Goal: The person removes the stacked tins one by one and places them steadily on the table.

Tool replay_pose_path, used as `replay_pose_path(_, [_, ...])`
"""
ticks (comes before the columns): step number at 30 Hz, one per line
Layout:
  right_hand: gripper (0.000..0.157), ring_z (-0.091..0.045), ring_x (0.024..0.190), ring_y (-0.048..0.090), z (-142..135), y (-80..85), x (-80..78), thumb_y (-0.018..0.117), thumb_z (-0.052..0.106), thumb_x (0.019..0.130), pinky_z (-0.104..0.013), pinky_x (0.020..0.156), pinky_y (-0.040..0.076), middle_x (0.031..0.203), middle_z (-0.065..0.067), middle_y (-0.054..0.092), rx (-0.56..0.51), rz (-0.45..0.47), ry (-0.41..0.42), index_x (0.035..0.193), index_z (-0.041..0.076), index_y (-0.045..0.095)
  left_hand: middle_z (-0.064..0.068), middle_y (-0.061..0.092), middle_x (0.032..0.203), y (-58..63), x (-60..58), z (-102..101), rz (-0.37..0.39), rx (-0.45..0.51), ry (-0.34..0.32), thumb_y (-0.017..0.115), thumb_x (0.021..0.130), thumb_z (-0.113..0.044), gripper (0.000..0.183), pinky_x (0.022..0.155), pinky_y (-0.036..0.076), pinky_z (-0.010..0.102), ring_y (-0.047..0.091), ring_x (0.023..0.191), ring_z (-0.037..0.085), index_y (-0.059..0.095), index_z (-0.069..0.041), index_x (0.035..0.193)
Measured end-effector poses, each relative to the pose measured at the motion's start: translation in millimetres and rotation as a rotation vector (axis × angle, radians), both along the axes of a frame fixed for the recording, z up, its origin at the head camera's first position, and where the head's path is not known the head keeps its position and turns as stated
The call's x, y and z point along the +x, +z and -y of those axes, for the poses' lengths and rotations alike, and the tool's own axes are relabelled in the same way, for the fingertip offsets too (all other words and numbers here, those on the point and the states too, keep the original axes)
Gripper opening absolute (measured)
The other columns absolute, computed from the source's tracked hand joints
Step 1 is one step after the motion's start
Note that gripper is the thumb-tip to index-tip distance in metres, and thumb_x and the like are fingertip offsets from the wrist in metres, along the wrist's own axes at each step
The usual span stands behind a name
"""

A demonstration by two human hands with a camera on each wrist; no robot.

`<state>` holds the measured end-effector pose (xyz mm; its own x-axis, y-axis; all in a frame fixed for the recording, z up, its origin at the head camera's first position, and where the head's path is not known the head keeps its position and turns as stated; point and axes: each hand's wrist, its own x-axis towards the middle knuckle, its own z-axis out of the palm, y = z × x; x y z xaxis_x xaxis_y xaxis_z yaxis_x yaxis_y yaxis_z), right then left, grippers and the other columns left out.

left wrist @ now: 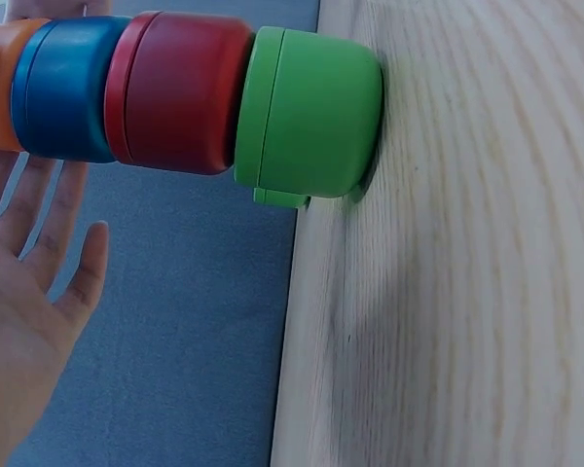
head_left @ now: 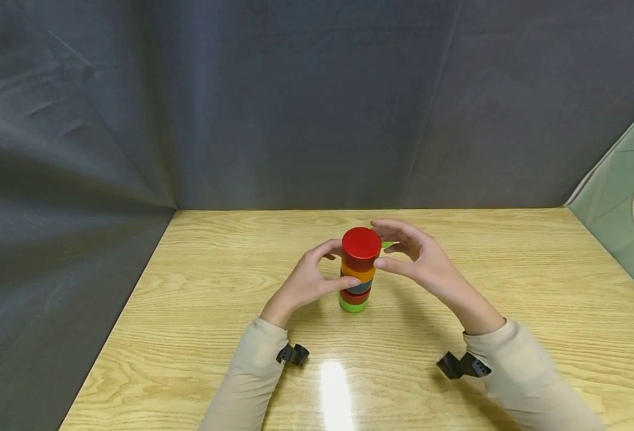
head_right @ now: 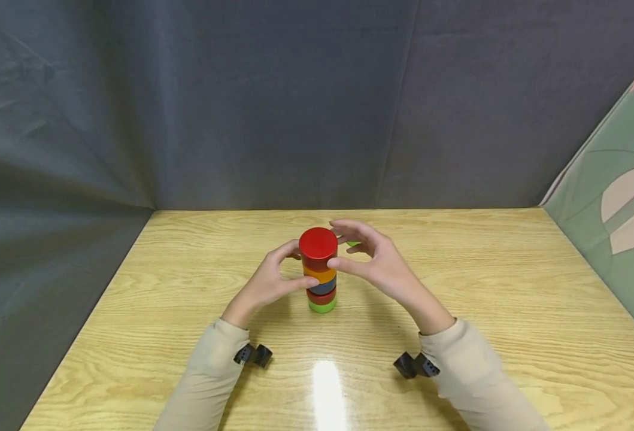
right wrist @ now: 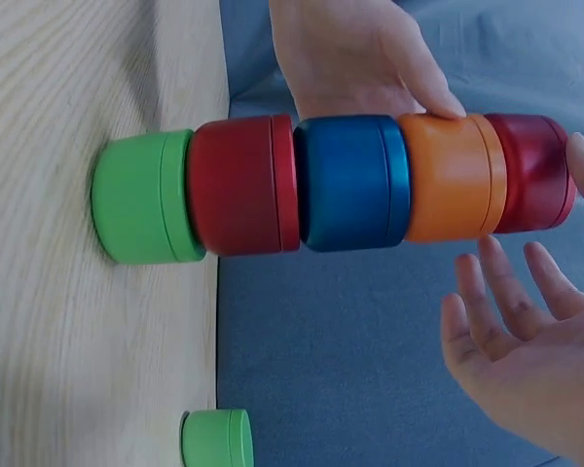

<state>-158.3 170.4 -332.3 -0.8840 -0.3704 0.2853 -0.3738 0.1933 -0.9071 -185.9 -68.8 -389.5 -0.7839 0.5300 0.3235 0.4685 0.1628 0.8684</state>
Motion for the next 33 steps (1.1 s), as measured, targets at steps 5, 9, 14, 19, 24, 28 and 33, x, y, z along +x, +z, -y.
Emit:
replay_pose_path(5, [0.059,-0.015,0.117,0.055,5.1,2.1,2.1,0.075,0.002,0.086,-0.03,0.094,0.047,0.135,-0.008,0.057,0.007,-0.005,-0.018,0.14,0.007,0.053,-0.004,0.064,0.118,-0.2,0.2,0.1,-0.006,0.01,-0.009,0.08,0.084,-0.017,0.049,0.1,0.039,0.06,0.055,0.112,0.012,0.06,-0.014,0.128])
replay_pose_path(9, [0.06,-0.017,0.116,0.056,8.5,3.7,3.4,0.077,0.005,0.085,-0.032,0.096,0.046,0.133,-0.007,0.059,0.032,0.001,-0.039,0.14,0.007,0.053,-0.003,0.064,0.119,-0.4,0.3,0.1,-0.003,0.011,-0.017,0.08,0.085,-0.018,0.048,0.1,0.039,0.059,0.056,0.113,0.013,0.06,-0.015,0.128])
replay_pose_path(14, [0.061,-0.022,0.112,0.054,11.2,6.6,4.9,0.078,0.011,0.086,-0.046,0.1,0.042,0.131,-0.006,0.06,0.079,0.031,-0.059,0.141,0.011,0.053,-0.003,0.064,0.12,0.5,1.0,0.3,-0.002,0.011,-0.021,0.079,0.085,-0.018,0.048,0.1,0.039,0.059,0.055,0.114,0.013,0.06,-0.014,0.129])
replay_pose_path(19, [0.06,-0.022,0.112,0.054,11.6,7.7,3.6,0.079,0.013,0.086,-0.048,0.1,0.041,0.13,-0.005,0.061,0.103,0.028,-0.059,0.141,0.013,0.054,-0.004,0.063,0.119,1.0,0.5,-0.3,-0.008,0.005,-0.014,0.08,0.085,-0.016,0.048,0.101,0.039,0.058,0.055,0.112,0.012,0.06,-0.014,0.128])
replay_pose_path(24, [0.059,-0.021,0.109,0.054,10.6,7.0,1.4,0.08,0.011,0.084,-0.044,0.097,0.043,0.128,-0.003,0.062,0.118,-0.001,-0.049,0.138,0.011,0.056,-0.004,0.064,0.118,0.8,0.1,-0.8,-0.008,-0.005,-0.007,0.08,0.084,-0.014,0.048,0.101,0.04,0.056,0.056,0.112,0.011,0.06,-0.015,0.127])
replay_pose_path(28, [0.059,-0.021,0.107,0.054,10.3,6.8,0.4,0.081,0.011,0.083,-0.044,0.096,0.043,0.128,-0.003,0.062,0.128,-0.017,-0.046,0.137,0.01,0.057,-0.003,0.064,0.118,0.9,0.3,-0.9,0.001,-0.007,-0.007,0.08,0.084,-0.015,0.048,0.101,0.04,0.055,0.056,0.112,0.012,0.06,-0.015,0.127])
replay_pose_path(33, [0.058,-0.02,0.106,0.055,11.2,6.4,0.1,0.081,0.011,0.083,-0.044,0.096,0.043,0.127,-0.003,0.063,0.123,-0.011,-0.049,0.136,0.01,0.058,-0.004,0.063,0.119,-0.2,0.0,-0.8,0.014,-0.01,-0.008,0.08,0.085,-0.014,0.048,0.101,0.04,0.055,0.055,0.112,0.012,0.06,-0.016,0.128])
